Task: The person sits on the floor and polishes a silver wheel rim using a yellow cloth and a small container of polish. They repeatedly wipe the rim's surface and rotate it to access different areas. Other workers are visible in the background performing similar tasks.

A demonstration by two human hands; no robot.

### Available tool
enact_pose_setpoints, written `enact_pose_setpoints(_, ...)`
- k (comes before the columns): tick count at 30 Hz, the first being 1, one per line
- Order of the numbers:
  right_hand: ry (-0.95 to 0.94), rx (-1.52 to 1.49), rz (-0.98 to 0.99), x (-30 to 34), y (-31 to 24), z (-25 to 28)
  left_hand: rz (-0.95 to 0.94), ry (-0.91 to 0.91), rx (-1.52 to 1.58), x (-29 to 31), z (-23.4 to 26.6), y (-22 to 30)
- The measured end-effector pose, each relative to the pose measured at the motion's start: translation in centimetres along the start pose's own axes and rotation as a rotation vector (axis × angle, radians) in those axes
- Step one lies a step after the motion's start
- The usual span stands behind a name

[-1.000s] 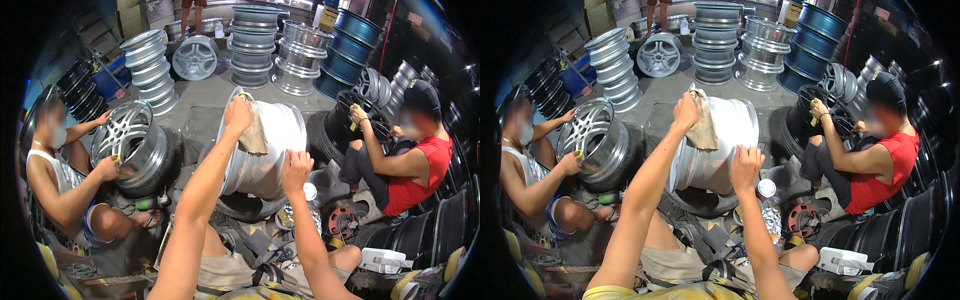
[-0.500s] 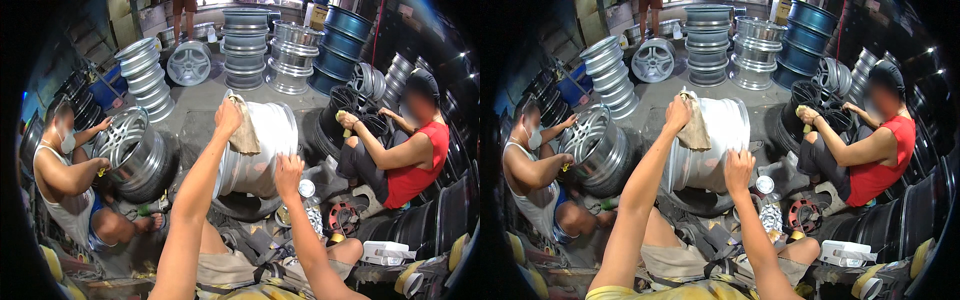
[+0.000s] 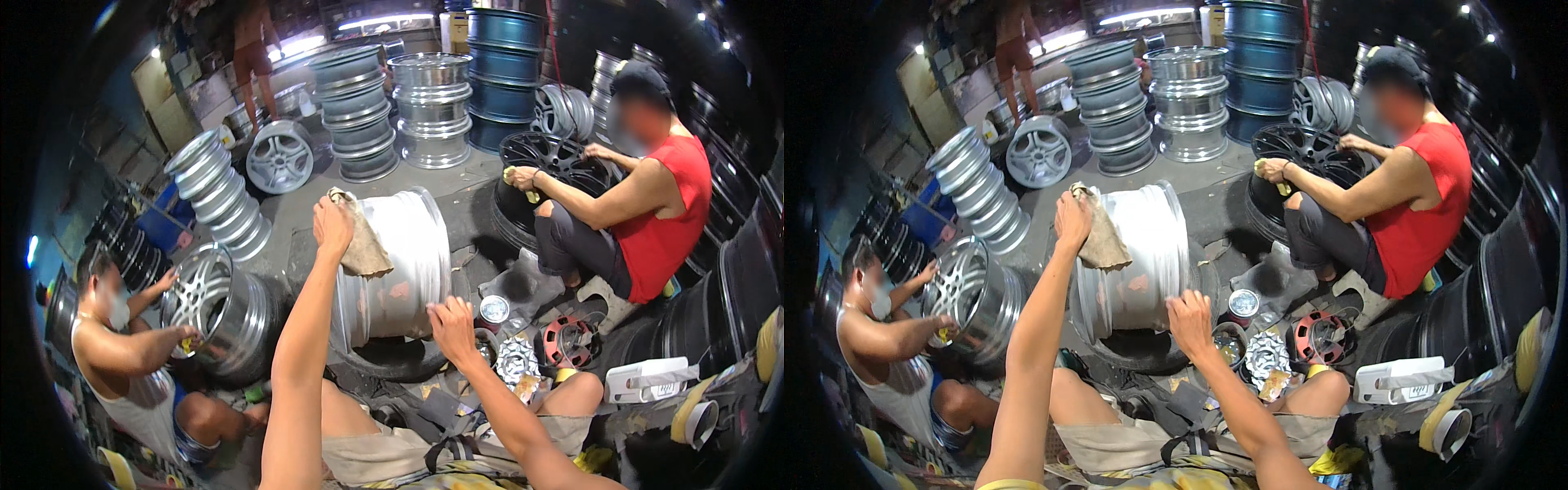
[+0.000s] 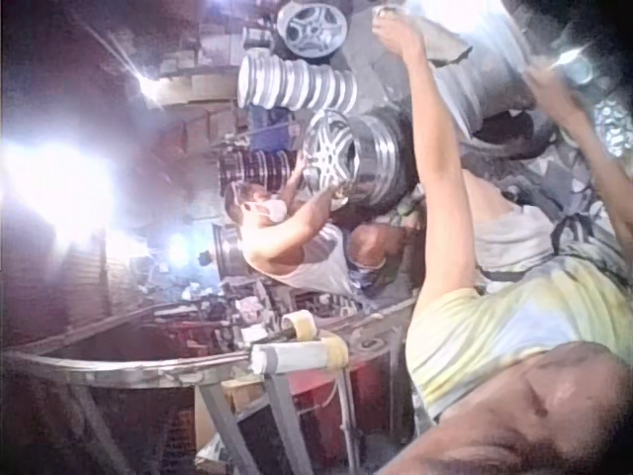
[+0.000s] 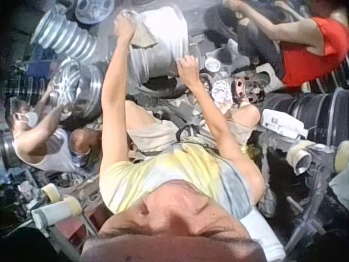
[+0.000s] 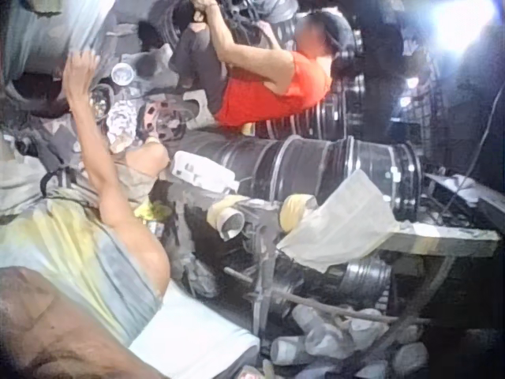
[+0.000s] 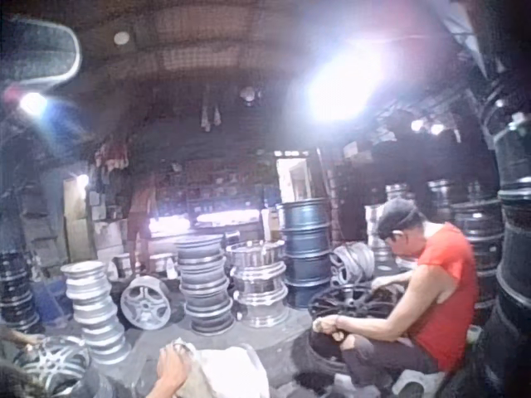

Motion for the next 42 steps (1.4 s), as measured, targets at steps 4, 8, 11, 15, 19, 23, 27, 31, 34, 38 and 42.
enact_pose_setpoints(4,-0.077,-0.061,-0.131,4.6,1.5,2.3,-0.540,0.296,-0.147,1.9,3.4,7.7)
enact_pose_setpoints(8,-0.226,-0.191,-0.406,12.2,5.2,0.5,-0.809,0.158,0.142,5.3,0.8,15.2)
enact_pose_setpoints(11,-0.381,-0.297,-0.390,17.9,5.5,-2.2,-0.815,-0.201,0.214,7.9,-5.3,13.8)
enact_pose_setpoints(15,-0.540,-0.161,-0.437,24.5,8.8,-4.3,-0.839,-0.189,0.271,15.9,-3.8,14.0)
enact_pose_setpoints(19,-0.698,-0.124,-0.491,25.7,9.1,-5.8,-0.978,-0.283,0.252,25.1,-0.6,10.4)
enact_pose_setpoints(23,-0.791,-0.173,-0.470,27.0,8.2,-7.7,-0.840,-0.682,0.235,31.4,-0.3,5.3)
enact_pose_setpoints(27,-1.029,-0.086,-0.483,31.5,9.1,-9.1,-0.604,-0.834,0.309,33.0,-1.1,1.1)
enact_pose_setpoints(31,-1.131,0.031,-0.462,35.0,11.6,-9.4,-0.538,-0.942,0.343,34.8,-2.1,-0.5)
enact_pose_setpoints(34,-1.237,0.159,-0.540,36.2,12.3,-8.5,-0.544,-1.036,0.225,36.8,-3.2,-3.0)
enact_pose_setpoints(38,-1.249,0.168,-0.584,37.1,13.2,-7.9,-0.640,-1.229,-0.145,39.3,-4.0,-5.6)
enact_pose_setpoints(42,-1.170,0.087,-0.641,39.5,14.5,-8.1,-0.665,-1.326,-0.442,41.0,-5.4,-7.6)
Point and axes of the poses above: each hand's wrist, its own x-axis away from the middle knuckle, its own z-axis out of the back of the hand, y = z × x, the point moved 10 cm from there along -x, towards the middle knuckle, and after that the axes turned 11 degrees about y, right-handed, at the moved point
